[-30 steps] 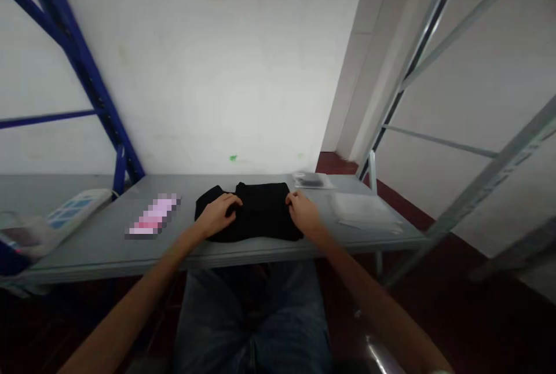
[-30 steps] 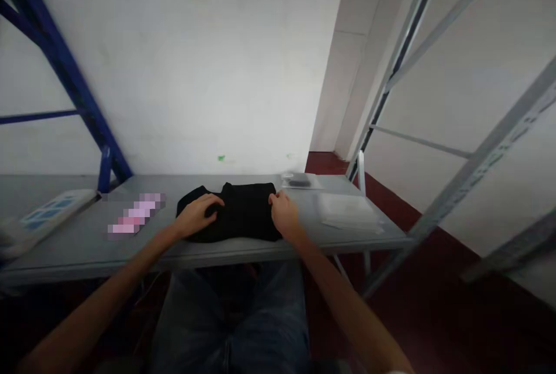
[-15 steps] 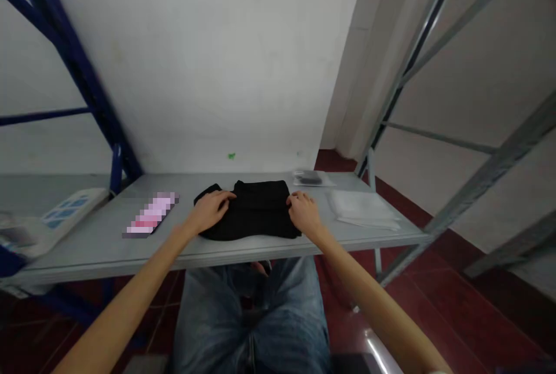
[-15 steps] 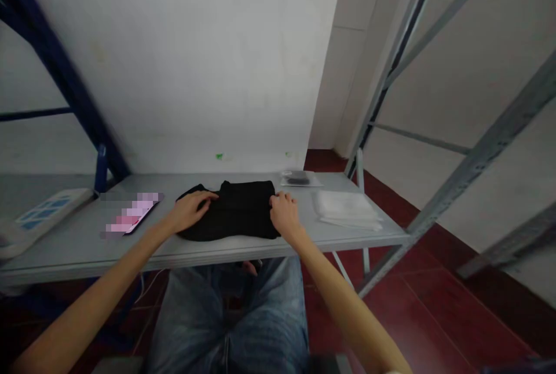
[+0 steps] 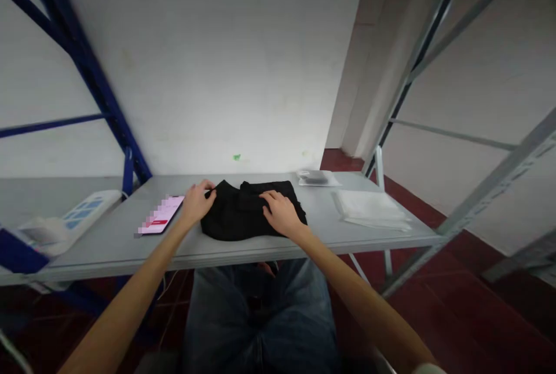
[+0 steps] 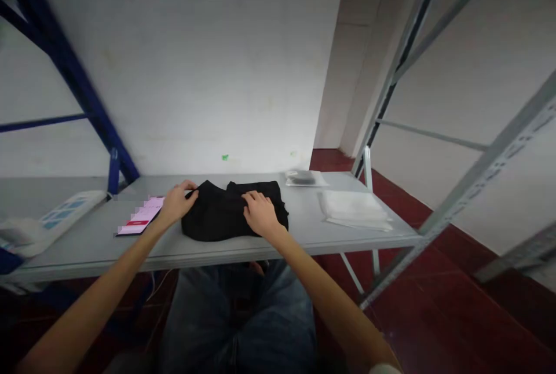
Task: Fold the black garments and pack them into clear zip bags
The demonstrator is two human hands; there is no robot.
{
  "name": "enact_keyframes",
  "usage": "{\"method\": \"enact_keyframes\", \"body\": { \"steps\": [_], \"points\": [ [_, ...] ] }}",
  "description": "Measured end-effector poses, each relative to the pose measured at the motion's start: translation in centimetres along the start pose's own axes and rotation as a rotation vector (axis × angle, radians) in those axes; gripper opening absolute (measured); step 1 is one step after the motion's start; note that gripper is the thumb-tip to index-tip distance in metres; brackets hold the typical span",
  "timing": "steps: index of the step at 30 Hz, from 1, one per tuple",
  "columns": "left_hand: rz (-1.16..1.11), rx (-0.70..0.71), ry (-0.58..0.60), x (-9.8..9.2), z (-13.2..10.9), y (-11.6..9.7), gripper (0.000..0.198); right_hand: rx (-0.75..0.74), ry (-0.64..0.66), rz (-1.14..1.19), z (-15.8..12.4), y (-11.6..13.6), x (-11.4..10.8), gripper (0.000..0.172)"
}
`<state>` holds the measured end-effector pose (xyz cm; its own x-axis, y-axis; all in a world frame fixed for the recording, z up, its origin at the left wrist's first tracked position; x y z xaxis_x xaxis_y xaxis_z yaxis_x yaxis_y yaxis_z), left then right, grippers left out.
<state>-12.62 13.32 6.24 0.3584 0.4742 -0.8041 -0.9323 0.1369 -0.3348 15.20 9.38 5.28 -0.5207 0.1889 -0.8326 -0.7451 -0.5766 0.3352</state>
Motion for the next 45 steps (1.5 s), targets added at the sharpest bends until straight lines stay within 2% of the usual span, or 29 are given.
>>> {"method": "enact_keyframes", "body": {
  "steps": [5,9,16,20,24,27,31,34,37,41,43,45],
  "points": [
    [-0.192,0.172,0.113,-0.1,-2.2,-1.5,0.024,-0.202,0.083,0.137,2.9,1.3,4.2,0.05],
    [-0.184,0.259,0.173,-0.3,-3.6,-2.3,0.036,-0.238,0.149,0.16,3.1,2.0,6.5,0.047],
    [-0.093,0.4,0.267,0.3,-5.0,-2.6,0.034,-0.282,0.191,0.128,1.8,1.9,7.5,0.047],
    [0.004,0.428,0.315,1.0,-5.9,-1.8,0.044,-0.291,0.191,0.087,1.4,2.1,7.3,0.047],
    [0.092,0.472,0.353,1.0,-7.1,-2.1,0.051,-0.292,0.182,0.06,0.0,2.4,5.5,0.051],
    [0.127,0.502,0.365,0.5,-8.1,-2.8,0.056,-0.29,0.188,0.049,-1.9,1.7,2.4,0.052],
    [0.131,0.522,0.398,0.4,-9.1,-3.3,0.072,-0.253,0.246,0.053,-4.9,-0.7,-2.3,0.037],
    [0.134,0.503,0.448,0.8,-9.3,-3.2,0.083,-0.181,0.312,0.026,-6.8,-3.0,-4.7,0.028],
    [0.13,0.493,0.459,0.7,-9.1,-3.2,0.093,-0.111,0.353,0.032,-7.7,-5.0,-5.8,0.026],
    [0.095,0.476,0.404,-0.8,-8.9,-2.9,0.102,-0.06,0.387,0.1,-7.9,-6.3,-6.0,0.025],
    [0.075,0.458,0.382,-1.4,-8.8,-2.6,0.093,-0.06,0.396,0.136,-7.8,-6.6,-6.0,0.025],
    [0.051,0.466,0.399,-1.6,-8.8,-2.3,0.075,-0.074,0.376,0.154,-7.6,-6.7,-6.1,0.024]
  ]
}}
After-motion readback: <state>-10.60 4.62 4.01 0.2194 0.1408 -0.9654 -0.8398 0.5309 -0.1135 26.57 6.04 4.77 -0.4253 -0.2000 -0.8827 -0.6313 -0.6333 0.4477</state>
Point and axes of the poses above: each hand's wrist, its own z-axis towards the middle knuckle, its own x-axis out of the palm, y = z × x, the point moved 6 cm from there along z, towards the middle knuckle, and after that the axes turned 4 degrees about z, right-handed, at the moved point
